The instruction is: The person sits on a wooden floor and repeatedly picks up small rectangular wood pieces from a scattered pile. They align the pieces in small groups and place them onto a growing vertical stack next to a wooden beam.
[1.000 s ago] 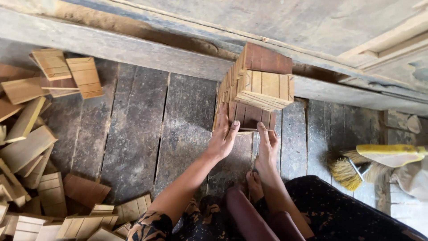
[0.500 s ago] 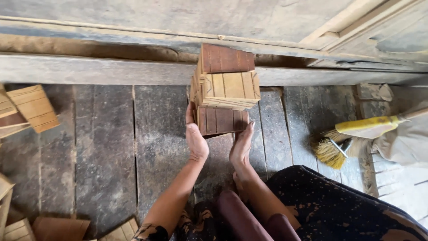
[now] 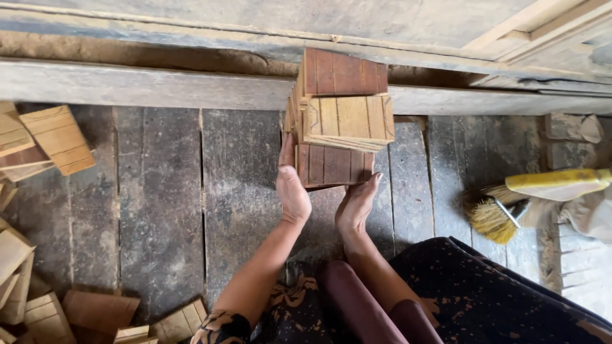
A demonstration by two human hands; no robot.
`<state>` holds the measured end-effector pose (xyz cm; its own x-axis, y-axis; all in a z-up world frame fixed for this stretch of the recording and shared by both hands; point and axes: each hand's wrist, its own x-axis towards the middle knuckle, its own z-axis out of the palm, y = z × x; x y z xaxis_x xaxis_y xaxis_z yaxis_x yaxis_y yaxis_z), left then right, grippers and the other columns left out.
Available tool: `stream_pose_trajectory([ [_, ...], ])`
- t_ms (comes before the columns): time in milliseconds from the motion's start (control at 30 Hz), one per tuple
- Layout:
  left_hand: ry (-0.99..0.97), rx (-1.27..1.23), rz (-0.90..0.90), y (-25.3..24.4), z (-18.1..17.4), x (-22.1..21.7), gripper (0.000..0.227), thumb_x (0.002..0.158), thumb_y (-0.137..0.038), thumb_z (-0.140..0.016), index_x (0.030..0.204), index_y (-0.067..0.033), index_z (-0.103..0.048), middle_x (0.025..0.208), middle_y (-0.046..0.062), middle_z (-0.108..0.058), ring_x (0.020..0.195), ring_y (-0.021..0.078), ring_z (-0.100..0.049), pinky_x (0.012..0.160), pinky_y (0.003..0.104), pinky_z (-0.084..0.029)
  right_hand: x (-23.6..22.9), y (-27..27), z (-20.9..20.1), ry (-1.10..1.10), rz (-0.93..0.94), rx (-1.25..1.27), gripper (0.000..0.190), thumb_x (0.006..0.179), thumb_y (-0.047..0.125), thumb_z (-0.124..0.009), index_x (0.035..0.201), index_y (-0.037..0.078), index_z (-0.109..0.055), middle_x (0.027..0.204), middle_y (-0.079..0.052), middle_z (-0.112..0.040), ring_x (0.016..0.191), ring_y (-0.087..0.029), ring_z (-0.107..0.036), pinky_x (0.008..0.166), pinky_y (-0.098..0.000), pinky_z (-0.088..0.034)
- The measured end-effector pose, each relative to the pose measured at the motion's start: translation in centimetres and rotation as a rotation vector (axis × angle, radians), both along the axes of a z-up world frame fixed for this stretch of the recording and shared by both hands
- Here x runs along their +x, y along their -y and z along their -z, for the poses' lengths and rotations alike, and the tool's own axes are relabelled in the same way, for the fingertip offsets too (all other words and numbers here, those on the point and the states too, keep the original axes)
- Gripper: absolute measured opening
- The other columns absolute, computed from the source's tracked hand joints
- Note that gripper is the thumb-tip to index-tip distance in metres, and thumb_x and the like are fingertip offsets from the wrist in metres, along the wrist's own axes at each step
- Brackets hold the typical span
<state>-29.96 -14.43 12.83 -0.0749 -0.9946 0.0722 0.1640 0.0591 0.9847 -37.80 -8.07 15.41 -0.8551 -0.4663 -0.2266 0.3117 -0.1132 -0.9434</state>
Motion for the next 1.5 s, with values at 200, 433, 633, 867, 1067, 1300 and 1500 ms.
stream_pose_trajectory([
  [200,0.018,-0.056,0.034,0.1,-3.3,1.5,0.058,0.112,-0.037,-0.015,0.158,-0.0080,-0.035,0.159,0.024,-0.036,0.146,0.0450,-0.034,0.121,0.054,-0.031,-0.1,0.1,0.2,-0.034,-0.050,-0.015,0.081,0.106,0.064,-0.031,0.161,0.005,-0.025,0.166,-0.021,-0.023,0.155,-0.036,-0.021,0.128,-0.0528,-0.010],
  [433,0.035,0.098,0.013,-2.1,-1.6,5.3,0.066,0.107,-0.046,-0.033,0.159,-0.0058,-0.026,0.162,0.027,-0.025,0.148,0.0472,-0.027,0.125,0.055,-0.023,1.6,-4.3,4.1,-0.203,-0.023,0.175,0.077,0.110,0.064,-0.041,0.164,0.013,-0.020,0.164,-0.026,-0.015,0.150,-0.050,-0.017,0.123,-0.0655,-0.014],
  [633,0.135,0.174,-0.216,-7.5,0.7,17.8,0.051,0.100,-0.035,-0.060,0.143,-0.0088,-0.050,0.139,0.019,-0.049,0.135,0.0397,-0.046,0.114,0.049,-0.038,2.3,-13.9,27.4,-0.040,-0.573,-0.166,0.064,0.108,0.027,-0.051,0.162,0.011,-0.021,0.158,-0.016,-0.034,0.149,-0.032,-0.032,0.126,-0.0471,-0.022],
  [867,0.855,0.100,-0.774,-14.7,-4.8,39.4,0.018,0.094,-0.022,-0.072,0.110,-0.0148,-0.070,0.097,0.007,-0.069,0.093,0.0297,-0.069,0.093,0.042,-0.054,19.4,-10.3,12.9,-0.534,-1.176,0.393,0.046,0.109,0.032,-0.053,0.149,0.011,-0.049,0.142,-0.014,-0.052,0.130,-0.034,-0.052,0.109,-0.0511,-0.043],
  [1067,1.098,0.305,-1.199,-12.5,1.4,52.5,0.110,0.079,-0.066,-0.086,0.158,-0.0140,-0.030,0.159,0.022,-0.027,0.141,0.0516,-0.034,0.104,0.071,-0.037,25.3,-8.7,9.2,-0.626,-1.303,0.318,0.042,0.108,0.023,-0.052,0.146,0.006,-0.049,0.137,-0.019,-0.055,0.122,-0.039,-0.060,0.099,-0.0517,-0.052],
  [1300,1.816,0.262,-0.969,-5.4,1.5,55.0,0.096,0.049,-0.043,-0.104,0.130,-0.0141,-0.061,0.159,0.020,-0.031,0.141,0.0443,-0.034,0.104,0.063,-0.035,25.7,-7.4,9.5,-0.756,-1.365,0.218,0.041,0.103,0.015,-0.059,0.142,0.005,-0.051,0.126,-0.019,-0.060,0.101,-0.038,-0.070,0.079,-0.0474,-0.063],
  [1500,1.799,0.581,-0.708,-4.8,-3.8,54.5,0.063,0.072,-0.046,-0.094,0.110,-0.0021,-0.071,0.167,0.024,-0.008,0.142,0.0565,-0.027,0.086,0.060,-0.061,24.0,-5.8,11.3,-0.764,-1.320,0.241,0.041,0.100,0.012,-0.064,0.139,0.004,-0.054,0.123,-0.021,-0.066,0.097,-0.038,-0.073,0.071,-0.0474,-0.064],
])
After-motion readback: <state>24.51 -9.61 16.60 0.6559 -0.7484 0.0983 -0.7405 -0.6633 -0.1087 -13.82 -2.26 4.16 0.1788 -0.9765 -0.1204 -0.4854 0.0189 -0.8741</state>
